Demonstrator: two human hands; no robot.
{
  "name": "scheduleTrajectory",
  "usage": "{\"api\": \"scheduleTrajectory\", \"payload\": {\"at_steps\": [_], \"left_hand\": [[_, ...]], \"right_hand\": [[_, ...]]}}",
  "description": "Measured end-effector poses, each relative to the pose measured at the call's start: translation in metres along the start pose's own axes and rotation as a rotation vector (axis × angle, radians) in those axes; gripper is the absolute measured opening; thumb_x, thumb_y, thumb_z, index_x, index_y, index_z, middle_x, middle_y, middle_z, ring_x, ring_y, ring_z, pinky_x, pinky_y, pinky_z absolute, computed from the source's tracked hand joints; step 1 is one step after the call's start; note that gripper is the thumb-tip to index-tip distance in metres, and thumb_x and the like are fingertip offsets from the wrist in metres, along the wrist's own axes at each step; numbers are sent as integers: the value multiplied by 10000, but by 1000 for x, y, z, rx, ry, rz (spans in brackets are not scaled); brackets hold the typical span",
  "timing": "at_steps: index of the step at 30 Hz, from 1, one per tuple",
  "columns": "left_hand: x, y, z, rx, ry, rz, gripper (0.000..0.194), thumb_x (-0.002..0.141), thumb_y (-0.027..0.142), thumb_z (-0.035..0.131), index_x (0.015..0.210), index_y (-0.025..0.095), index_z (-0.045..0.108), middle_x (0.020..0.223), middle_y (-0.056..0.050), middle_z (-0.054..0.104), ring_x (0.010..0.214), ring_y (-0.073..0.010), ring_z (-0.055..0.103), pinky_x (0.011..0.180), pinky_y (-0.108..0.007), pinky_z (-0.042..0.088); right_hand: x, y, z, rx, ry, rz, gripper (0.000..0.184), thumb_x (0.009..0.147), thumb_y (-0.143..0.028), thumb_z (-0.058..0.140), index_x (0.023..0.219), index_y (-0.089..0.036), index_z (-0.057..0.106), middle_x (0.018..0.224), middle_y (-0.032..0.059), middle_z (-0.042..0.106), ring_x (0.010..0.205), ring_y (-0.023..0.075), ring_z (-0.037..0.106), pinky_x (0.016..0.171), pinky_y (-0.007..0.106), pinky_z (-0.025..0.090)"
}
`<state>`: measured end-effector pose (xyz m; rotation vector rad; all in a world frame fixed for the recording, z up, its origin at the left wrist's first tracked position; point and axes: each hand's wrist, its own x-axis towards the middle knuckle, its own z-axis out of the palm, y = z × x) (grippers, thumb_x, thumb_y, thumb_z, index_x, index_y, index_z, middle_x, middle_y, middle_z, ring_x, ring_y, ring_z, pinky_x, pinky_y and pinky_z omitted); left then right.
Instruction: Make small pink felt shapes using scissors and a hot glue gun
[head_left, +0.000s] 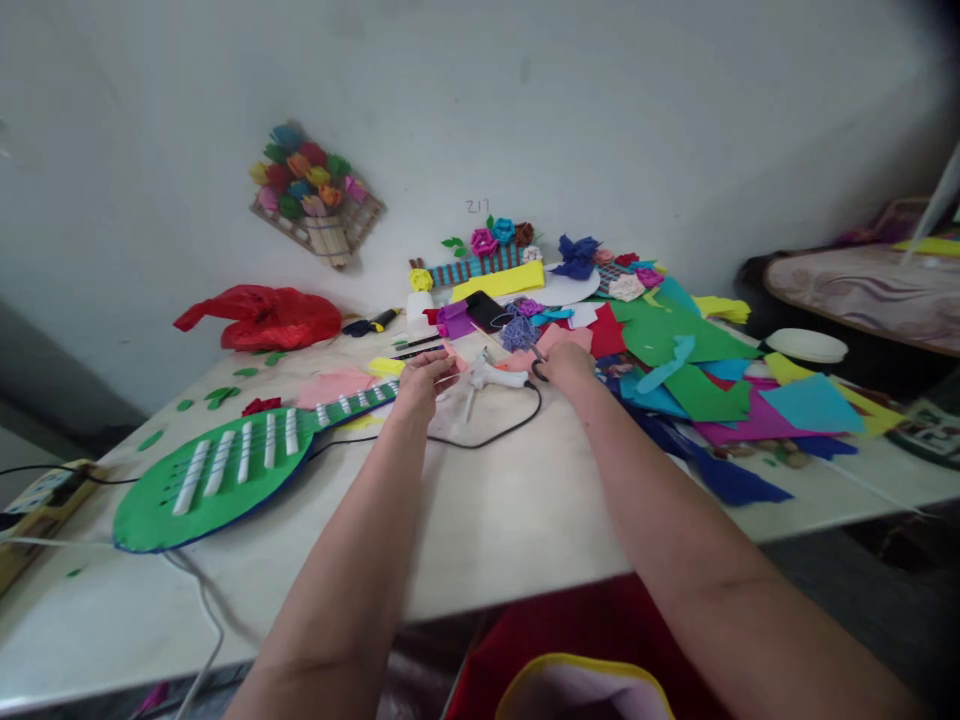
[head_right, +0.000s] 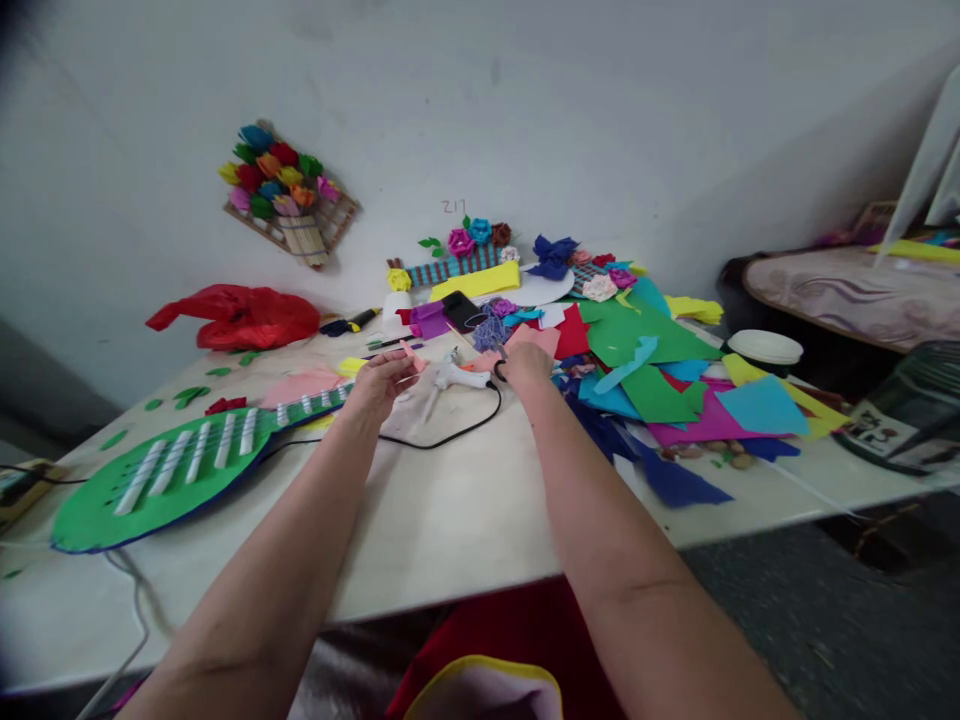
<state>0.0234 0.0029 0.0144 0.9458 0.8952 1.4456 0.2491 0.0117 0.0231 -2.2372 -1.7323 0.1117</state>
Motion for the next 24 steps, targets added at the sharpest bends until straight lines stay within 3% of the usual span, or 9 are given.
{"api": "scheduleTrajectory", "payload": {"at_steps": [6,11,18,21,24], "left_hand": [[-1,2,2,11,6,-17,249,507,158,748,710,134,606,637,-12,634,555,-105,582,554,-234,458],[0,3,2,16,13,-36,251,520,164,744,736,139,619,610,-4,626,505,-81,560,412,-164,324],[4,0,-1,4,0,-64,278,535,176,739,786,146,624,702,-34,663,574,-95,593,411,-159,302],[3,1,0,13,-7,-59,306,515,195,758,789,150,630,725,-33,661,579,-91,585,417,-162,301],[0,3,3,45,-3,-23,330,498,231,781,789,162,640,729,-18,650,553,-70,551,414,-163,279]], "right_hand": [[4,4,1,-21,-91,-4,469,733,-427,569,1064,-104,644,1057,181,636,1019,289,587,776,326,466],[4,7,-2,-44,-170,-55,517,725,-484,549,1061,-104,648,1091,185,630,1014,292,592,755,325,462],[3,7,-7,3,-287,-61,539,671,-465,621,1066,-101,655,1067,165,646,942,260,619,701,285,460],[4,9,-8,38,-232,-54,529,675,-432,634,1094,-109,646,1111,172,628,991,278,600,745,305,458],[1,4,-9,42,-2,-32,446,709,-414,619,1047,-128,670,1138,185,613,1082,318,548,814,362,442]]}}
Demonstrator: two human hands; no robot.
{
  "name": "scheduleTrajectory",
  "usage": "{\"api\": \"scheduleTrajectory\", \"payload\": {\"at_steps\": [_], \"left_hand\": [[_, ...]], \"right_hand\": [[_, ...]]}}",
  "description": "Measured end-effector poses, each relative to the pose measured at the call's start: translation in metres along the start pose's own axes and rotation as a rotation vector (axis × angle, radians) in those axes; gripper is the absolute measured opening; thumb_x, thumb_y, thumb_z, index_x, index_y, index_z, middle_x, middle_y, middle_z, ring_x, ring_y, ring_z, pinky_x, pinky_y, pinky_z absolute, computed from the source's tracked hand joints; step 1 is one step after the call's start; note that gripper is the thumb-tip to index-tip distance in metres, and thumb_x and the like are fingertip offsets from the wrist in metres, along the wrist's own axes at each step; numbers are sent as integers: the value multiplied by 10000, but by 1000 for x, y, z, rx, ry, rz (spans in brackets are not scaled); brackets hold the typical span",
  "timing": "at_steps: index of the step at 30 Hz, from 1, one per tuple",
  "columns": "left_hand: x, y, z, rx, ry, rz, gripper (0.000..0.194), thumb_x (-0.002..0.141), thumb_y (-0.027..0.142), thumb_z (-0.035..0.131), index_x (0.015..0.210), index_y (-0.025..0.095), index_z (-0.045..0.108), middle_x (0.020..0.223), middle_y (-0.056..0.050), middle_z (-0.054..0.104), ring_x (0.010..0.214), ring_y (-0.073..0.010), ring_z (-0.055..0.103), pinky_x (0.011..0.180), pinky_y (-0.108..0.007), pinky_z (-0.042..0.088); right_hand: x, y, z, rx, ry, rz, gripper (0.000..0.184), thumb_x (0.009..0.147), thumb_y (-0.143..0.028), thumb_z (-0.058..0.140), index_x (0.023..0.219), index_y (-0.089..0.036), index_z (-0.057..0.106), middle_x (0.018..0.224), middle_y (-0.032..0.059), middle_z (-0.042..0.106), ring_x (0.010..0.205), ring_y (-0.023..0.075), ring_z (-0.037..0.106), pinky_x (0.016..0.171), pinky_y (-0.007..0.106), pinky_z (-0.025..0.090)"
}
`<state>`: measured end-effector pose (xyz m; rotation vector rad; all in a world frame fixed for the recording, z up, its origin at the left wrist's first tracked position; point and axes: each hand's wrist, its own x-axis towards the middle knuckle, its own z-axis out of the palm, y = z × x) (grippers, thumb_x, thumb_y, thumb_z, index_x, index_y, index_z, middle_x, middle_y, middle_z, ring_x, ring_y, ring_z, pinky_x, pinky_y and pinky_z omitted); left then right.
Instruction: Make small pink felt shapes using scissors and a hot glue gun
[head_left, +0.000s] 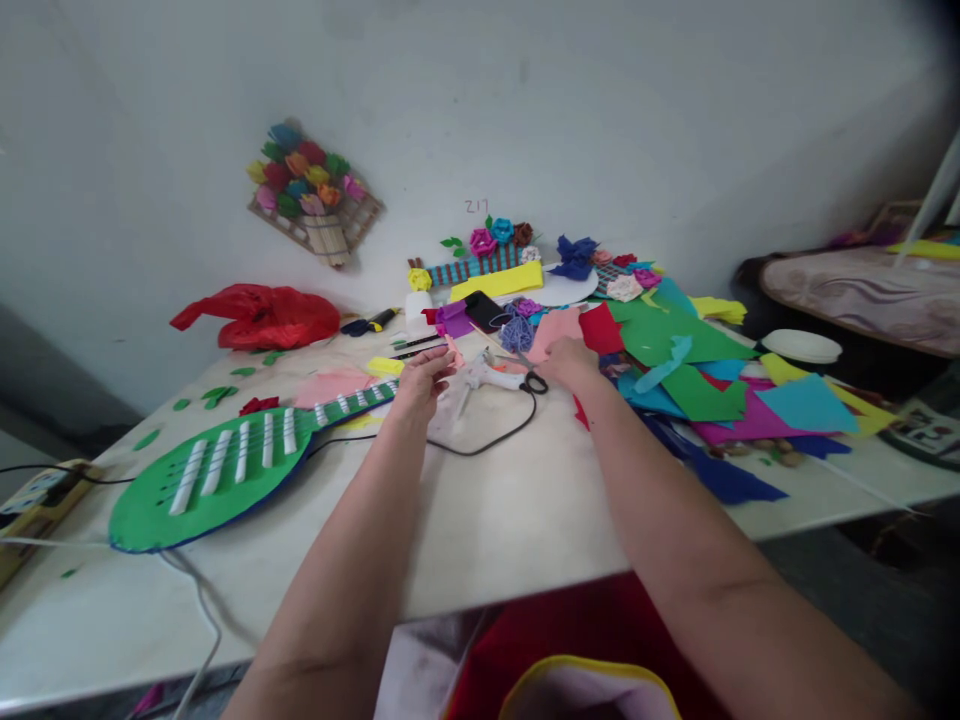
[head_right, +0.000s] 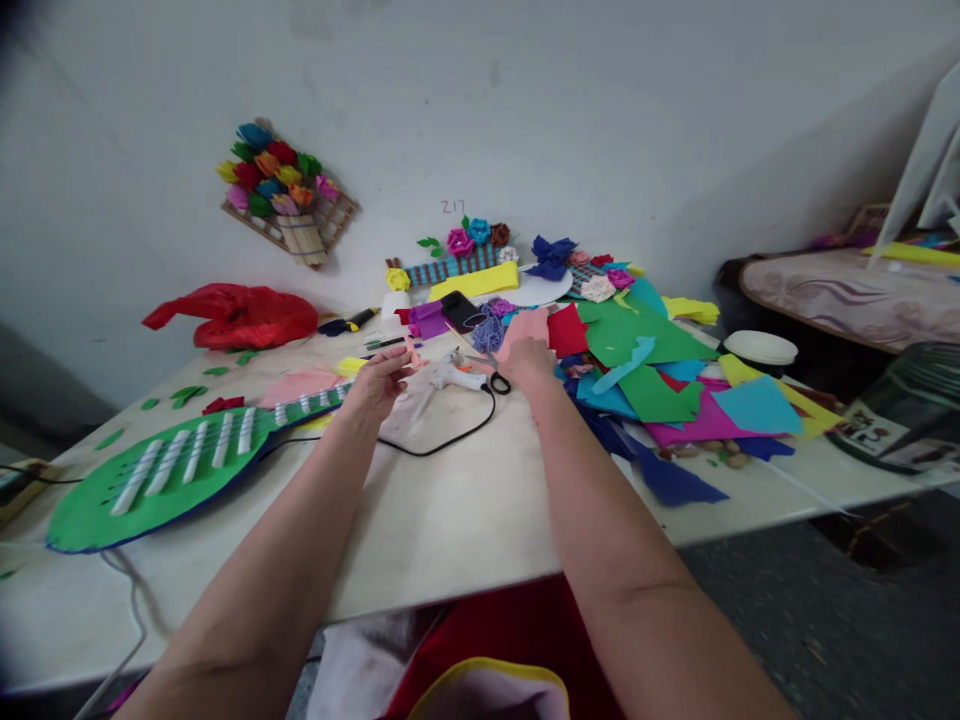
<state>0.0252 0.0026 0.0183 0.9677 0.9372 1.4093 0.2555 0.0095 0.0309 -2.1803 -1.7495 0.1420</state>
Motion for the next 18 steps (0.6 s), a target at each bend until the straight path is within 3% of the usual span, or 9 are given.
{"api": "scheduleTrajectory", "payload": {"at_steps": [3,5,7,9,12,18], "left_hand": [[-2,0,3,30,5,50,356,490,252,791,807,173,651,732,-2,634,523,-45,494,410,-166,245],[-2,-1,5,49,-1,83,361,498,269,786,823,178,656,736,-2,629,513,-41,459,410,-175,226],[-2,-3,6,74,-19,117,364,515,288,773,845,186,658,748,-5,633,519,-49,447,418,-187,219],[-2,-4,7,99,-36,139,375,524,296,764,869,195,657,766,-9,643,533,-59,453,433,-196,222],[-3,-6,9,116,-55,154,399,519,298,763,888,197,653,770,-10,654,546,-70,471,458,-205,234],[-4,-9,13,115,-68,200,437,504,321,784,904,198,656,774,-14,670,570,-88,510,497,-213,285]], "right_hand": [[-7,-17,1,221,143,-92,290,813,-380,521,878,-168,708,1008,135,670,1000,263,595,761,323,459],[-14,-33,5,602,25,-149,332,842,-417,491,821,-159,699,889,111,692,830,198,640,618,251,464],[-21,-47,10,998,-176,-176,380,853,-461,469,832,-147,681,829,108,697,670,145,634,474,205,407],[-28,-57,16,1218,-355,-183,376,834,-472,505,801,-134,667,805,110,700,591,113,610,409,180,349],[-36,-64,20,1365,-476,-181,350,799,-461,562,774,-125,658,751,101,697,578,105,608,409,167,336],[-39,-64,23,1455,-456,-169,217,710,-330,677,709,-116,640,645,54,668,533,77,564,429,172,329]]}}
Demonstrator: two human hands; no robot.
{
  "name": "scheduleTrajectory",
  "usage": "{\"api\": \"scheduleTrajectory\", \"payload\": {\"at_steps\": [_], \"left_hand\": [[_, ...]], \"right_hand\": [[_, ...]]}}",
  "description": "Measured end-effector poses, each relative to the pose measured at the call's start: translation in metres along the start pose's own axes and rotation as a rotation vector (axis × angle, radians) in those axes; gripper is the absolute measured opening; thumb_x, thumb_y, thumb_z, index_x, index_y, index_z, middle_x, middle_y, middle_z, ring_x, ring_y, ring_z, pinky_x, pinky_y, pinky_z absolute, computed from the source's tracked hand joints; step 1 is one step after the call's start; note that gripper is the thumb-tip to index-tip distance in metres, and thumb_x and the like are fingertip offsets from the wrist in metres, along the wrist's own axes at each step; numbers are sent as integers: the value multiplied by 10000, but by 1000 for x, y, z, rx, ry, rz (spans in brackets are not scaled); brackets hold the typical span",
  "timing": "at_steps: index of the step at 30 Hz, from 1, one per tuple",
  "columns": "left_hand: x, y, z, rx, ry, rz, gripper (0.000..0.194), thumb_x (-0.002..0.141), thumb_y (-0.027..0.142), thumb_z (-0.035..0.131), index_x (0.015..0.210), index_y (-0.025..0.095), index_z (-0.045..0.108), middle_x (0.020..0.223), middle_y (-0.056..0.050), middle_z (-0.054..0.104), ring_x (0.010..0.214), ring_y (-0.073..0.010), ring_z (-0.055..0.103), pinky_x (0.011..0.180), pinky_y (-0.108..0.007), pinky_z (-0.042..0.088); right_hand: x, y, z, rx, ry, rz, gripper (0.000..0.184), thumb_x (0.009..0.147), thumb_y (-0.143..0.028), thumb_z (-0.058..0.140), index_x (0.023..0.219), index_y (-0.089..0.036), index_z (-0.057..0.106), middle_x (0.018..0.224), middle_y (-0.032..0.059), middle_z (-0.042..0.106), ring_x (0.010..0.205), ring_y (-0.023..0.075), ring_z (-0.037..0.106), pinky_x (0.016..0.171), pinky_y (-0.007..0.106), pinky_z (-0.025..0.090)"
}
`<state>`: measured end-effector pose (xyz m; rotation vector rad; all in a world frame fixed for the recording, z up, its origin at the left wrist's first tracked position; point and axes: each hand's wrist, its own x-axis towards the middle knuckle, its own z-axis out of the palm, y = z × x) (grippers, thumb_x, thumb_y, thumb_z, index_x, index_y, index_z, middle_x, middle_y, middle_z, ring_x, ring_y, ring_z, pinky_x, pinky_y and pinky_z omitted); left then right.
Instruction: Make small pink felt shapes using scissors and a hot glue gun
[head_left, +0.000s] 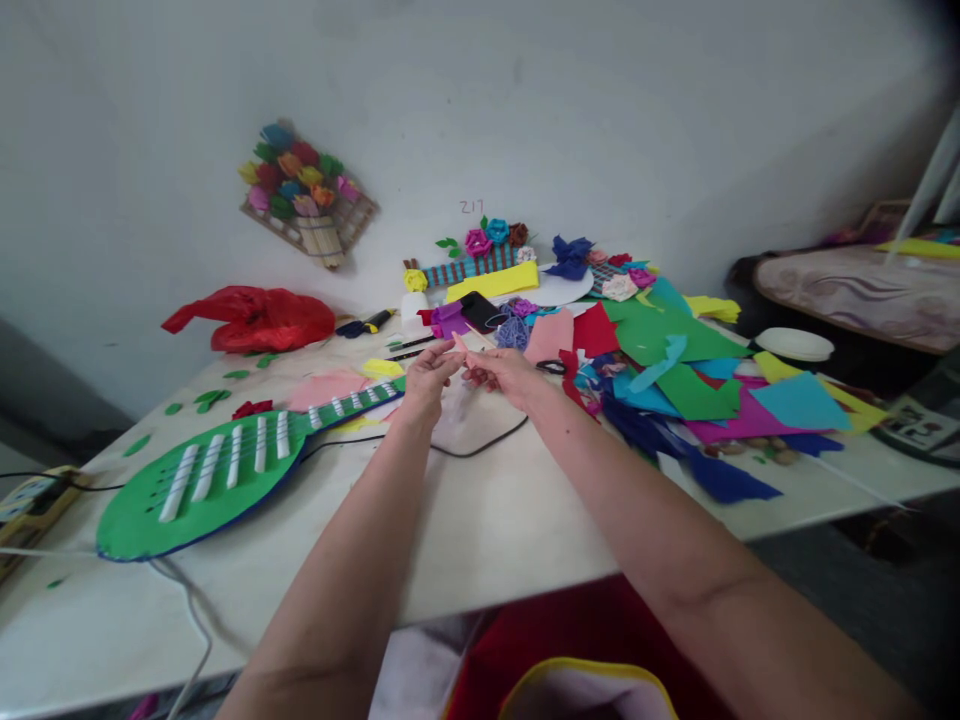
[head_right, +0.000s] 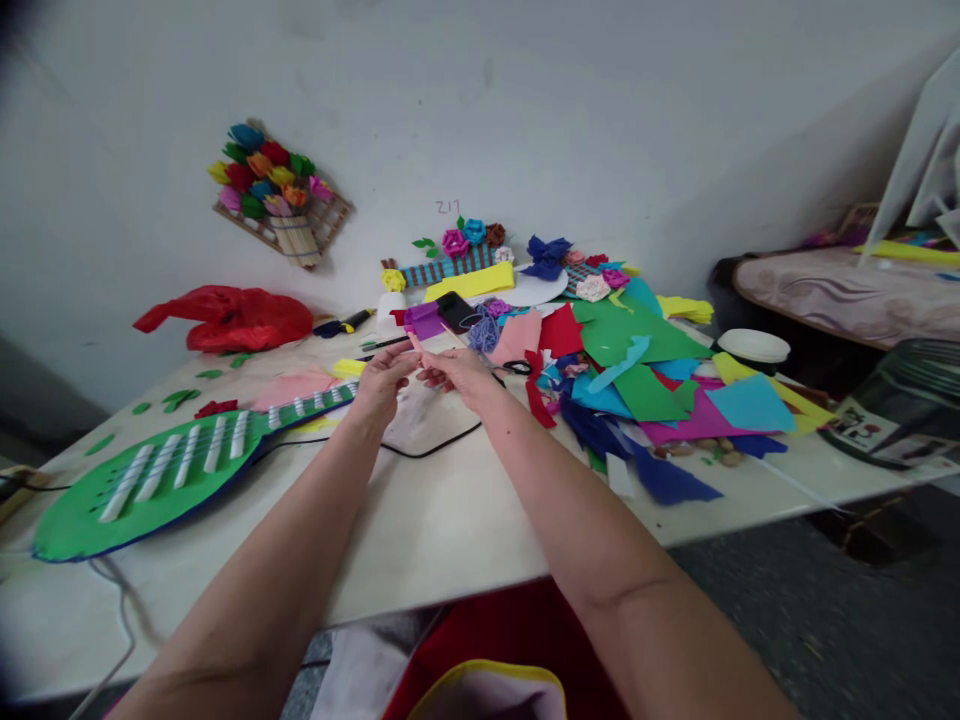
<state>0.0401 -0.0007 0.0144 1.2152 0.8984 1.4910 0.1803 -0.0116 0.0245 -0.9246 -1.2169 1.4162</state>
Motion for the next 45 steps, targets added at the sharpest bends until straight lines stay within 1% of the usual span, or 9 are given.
{"api": "scheduleTrajectory", "payload": {"at_steps": [6,13,17,22,25,30,35,41,45], "left_hand": [[-2,2,-2,-104,-93,-34,309,597,394,738,835,206,676,912,-38,672,790,-144,598,592,-223,398],[-2,4,-4,-152,-76,-12,228,602,367,741,730,200,652,949,-27,670,765,-124,597,624,-227,422],[-2,2,-4,-152,-57,-5,227,595,347,748,717,192,634,924,-31,679,739,-120,593,606,-225,412],[-2,2,-4,-146,-34,-8,231,592,344,751,687,183,615,888,-28,683,715,-114,585,602,-223,413],[-3,2,-3,-140,-30,-12,240,582,349,756,673,182,610,871,-28,683,719,-119,588,596,-223,411],[-3,3,-3,-99,-19,11,239,603,370,740,658,180,605,854,-29,679,716,-122,590,591,-222,412],[-4,4,-1,-83,40,-15,261,584,373,752,641,181,584,806,-17,673,695,-126,594,579,-222,405],[-4,4,-1,-95,24,-52,252,584,367,756,696,189,616,720,-3,651,677,-130,596,555,-219,395],[-2,1,-2,-115,49,-49,271,566,375,761,656,185,590,675,6,630,667,-135,594,567,-229,396]], "right_hand": [[2,2,-4,21,-143,1,294,657,-406,708,664,-127,613,597,25,633,507,75,535,443,188,328],[-3,-2,-5,18,-269,15,317,695,-441,674,698,-129,623,627,32,646,530,80,559,467,180,361],[-2,-1,-2,-22,-250,-3,340,732,-469,633,817,-141,658,675,45,672,577,98,594,478,185,381],[-1,2,2,-111,-127,-49,267,692,-406,687,720,-143,650,666,34,673,563,82,579,486,180,376],[1,5,1,-130,-101,-64,254,688,-394,687,682,-143,648,652,32,669,562,82,576,492,184,376],[2,6,0,-118,-125,-77,294,686,-429,683,687,-135,665,648,44,668,537,78,559,489,184,376],[-1,5,2,-93,-135,-57,356,677,-482,681,705,-127,670,634,52,662,509,75,538,490,191,379],[-2,3,1,-12,-177,-14,385,671,-508,678,651,-126,635,608,41,642,503,73,533,479,187,380],[-1,3,1,-13,-187,44,373,707,-503,647,704,-130,650,623,58,667,495,85,561,468,189,396]]}}
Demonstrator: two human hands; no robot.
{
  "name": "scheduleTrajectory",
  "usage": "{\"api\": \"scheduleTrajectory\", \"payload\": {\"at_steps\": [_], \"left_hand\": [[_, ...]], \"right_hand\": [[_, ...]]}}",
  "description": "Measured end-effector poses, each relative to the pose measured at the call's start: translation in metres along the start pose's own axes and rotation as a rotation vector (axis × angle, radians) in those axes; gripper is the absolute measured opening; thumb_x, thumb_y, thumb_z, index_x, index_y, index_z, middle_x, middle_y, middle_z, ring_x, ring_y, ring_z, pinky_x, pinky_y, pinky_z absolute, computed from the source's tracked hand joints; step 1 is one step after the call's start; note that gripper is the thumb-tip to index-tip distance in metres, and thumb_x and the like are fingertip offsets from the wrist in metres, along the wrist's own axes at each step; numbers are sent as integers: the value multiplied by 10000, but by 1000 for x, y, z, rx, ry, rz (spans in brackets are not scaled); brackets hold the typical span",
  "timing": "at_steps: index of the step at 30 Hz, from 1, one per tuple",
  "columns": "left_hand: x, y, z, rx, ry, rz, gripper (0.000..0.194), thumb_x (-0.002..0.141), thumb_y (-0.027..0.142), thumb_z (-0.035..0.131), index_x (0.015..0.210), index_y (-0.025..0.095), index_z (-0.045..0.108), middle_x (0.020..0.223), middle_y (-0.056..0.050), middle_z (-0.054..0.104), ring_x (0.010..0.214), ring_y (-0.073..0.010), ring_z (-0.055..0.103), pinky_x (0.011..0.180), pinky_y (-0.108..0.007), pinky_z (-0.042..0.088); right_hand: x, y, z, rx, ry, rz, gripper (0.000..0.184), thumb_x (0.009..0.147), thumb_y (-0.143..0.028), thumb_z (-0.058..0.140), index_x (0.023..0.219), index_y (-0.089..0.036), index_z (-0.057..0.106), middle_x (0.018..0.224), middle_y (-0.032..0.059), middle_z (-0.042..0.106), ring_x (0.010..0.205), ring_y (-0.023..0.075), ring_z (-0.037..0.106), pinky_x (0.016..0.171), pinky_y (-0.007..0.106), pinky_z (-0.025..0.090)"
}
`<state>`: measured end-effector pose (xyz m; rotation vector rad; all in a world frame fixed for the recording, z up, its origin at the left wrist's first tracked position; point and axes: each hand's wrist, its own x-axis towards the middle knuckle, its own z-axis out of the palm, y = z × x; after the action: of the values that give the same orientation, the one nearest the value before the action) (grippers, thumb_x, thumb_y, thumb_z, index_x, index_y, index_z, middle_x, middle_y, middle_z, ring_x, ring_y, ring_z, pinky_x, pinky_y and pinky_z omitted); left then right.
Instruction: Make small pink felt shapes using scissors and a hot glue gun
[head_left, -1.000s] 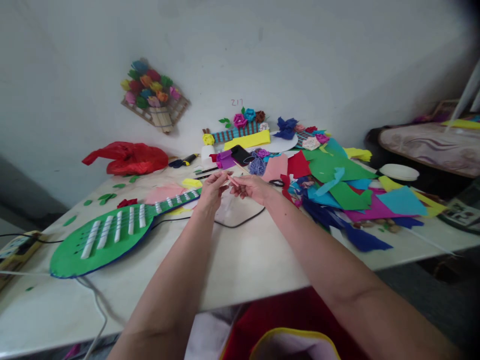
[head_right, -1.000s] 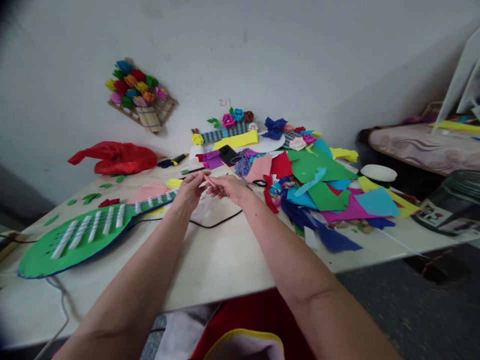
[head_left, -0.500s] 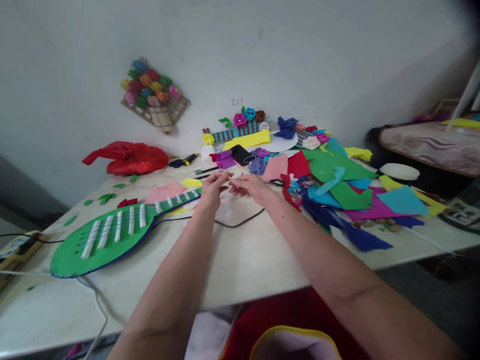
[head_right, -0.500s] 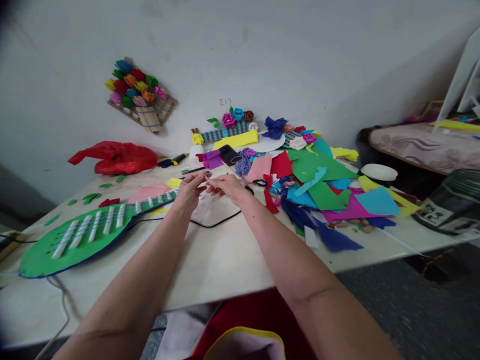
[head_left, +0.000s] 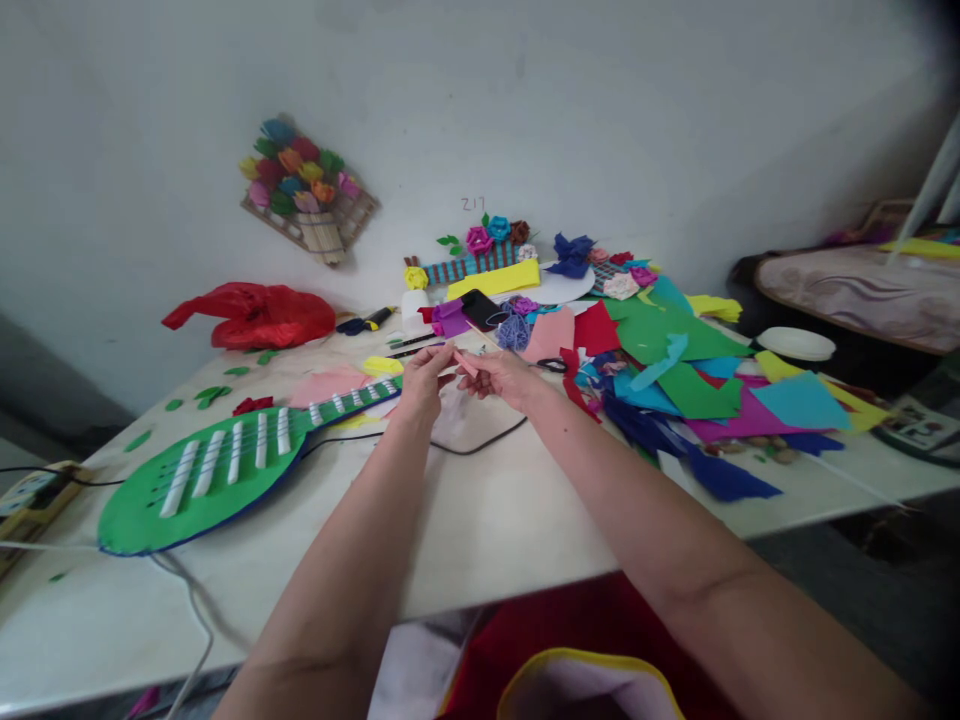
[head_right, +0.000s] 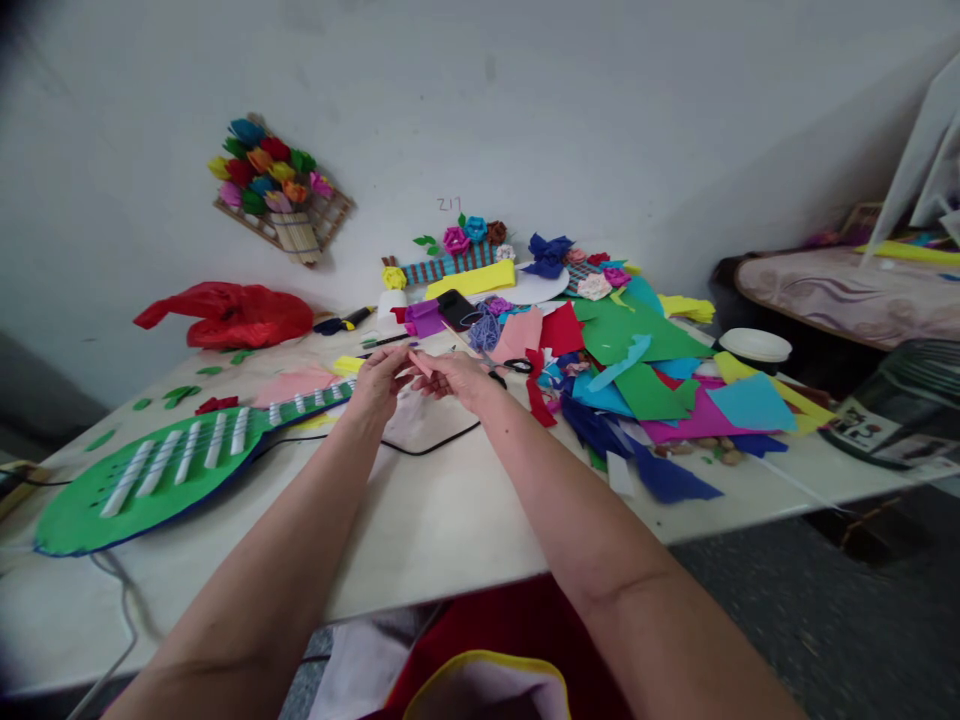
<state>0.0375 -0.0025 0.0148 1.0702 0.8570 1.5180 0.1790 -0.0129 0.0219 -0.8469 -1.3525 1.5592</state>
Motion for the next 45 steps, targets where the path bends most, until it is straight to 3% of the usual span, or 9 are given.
{"api": "scheduleTrajectory", "payload": {"at_steps": [9,13,18,22,29,35,37,41,45], "left_hand": [[1,0,-1,22,43,-50,327,527,430,768,651,181,597,705,-9,645,676,-135,594,575,-235,406],[1,0,-2,38,-12,-87,322,513,406,785,650,168,616,630,1,604,585,-107,554,542,-223,413],[0,1,-2,36,25,-62,332,484,394,804,639,169,616,637,-6,608,608,-112,560,551,-217,419],[0,2,-2,54,6,-75,341,483,402,808,631,167,610,646,-9,611,603,-113,564,563,-230,426],[0,4,-6,134,-136,-116,320,526,388,788,585,150,583,650,-16,624,570,-109,565,582,-239,443],[-1,4,-6,99,-135,-122,295,521,343,795,631,132,619,648,-17,637,576,-100,576,589,-225,451],[0,2,-7,49,-108,-137,285,528,320,794,639,126,617,635,-24,642,563,-99,581,582,-220,457],[4,-2,-9,-10,-75,-171,256,558,275,783,668,113,618,641,-51,662,571,-113,610,575,-215,477],[6,-4,-9,-48,-46,-198,188,610,225,745,680,105,619,632,-57,666,559,-118,621,569,-217,499]], "right_hand": [[5,3,2,-186,200,-87,281,662,-407,709,622,-138,636,614,57,674,484,76,545,433,179,368],[5,3,1,-235,186,-92,319,669,-441,697,597,-139,622,594,60,665,486,82,543,437,185,376],[5,4,0,-282,162,-81,349,682,-486,673,650,-140,644,676,80,690,537,93,574,440,178,375],[5,2,0,-345,176,-128,309,716,-436,656,628,-141,637,658,71,686,527,82,566,462,179,384],[5,1,-10,-419,101,-133,249,717,-361,661,623,-134,621,612,42,666,524,81,572,475,173,394],[1,-11,-20,-506,117,-79,269,767,-367,606,661,-121,629,658,69,676,528,93,580,468,177,411],[-2,-19,-29,-645,268,-69,242,810,-326,551,728,-123,653,735,81,695,604,114,617,526,190,446],[-9,-30,-56,-1332,663,96,185,755,-263,600,848,-131,690,965,146,679,942,248,630,731,288,477],[-11,-25,-72,-1539,637,293,377,724,-317,643,1044,-120,649,1037,198,643,1015,271,607,786,312,469]]}}
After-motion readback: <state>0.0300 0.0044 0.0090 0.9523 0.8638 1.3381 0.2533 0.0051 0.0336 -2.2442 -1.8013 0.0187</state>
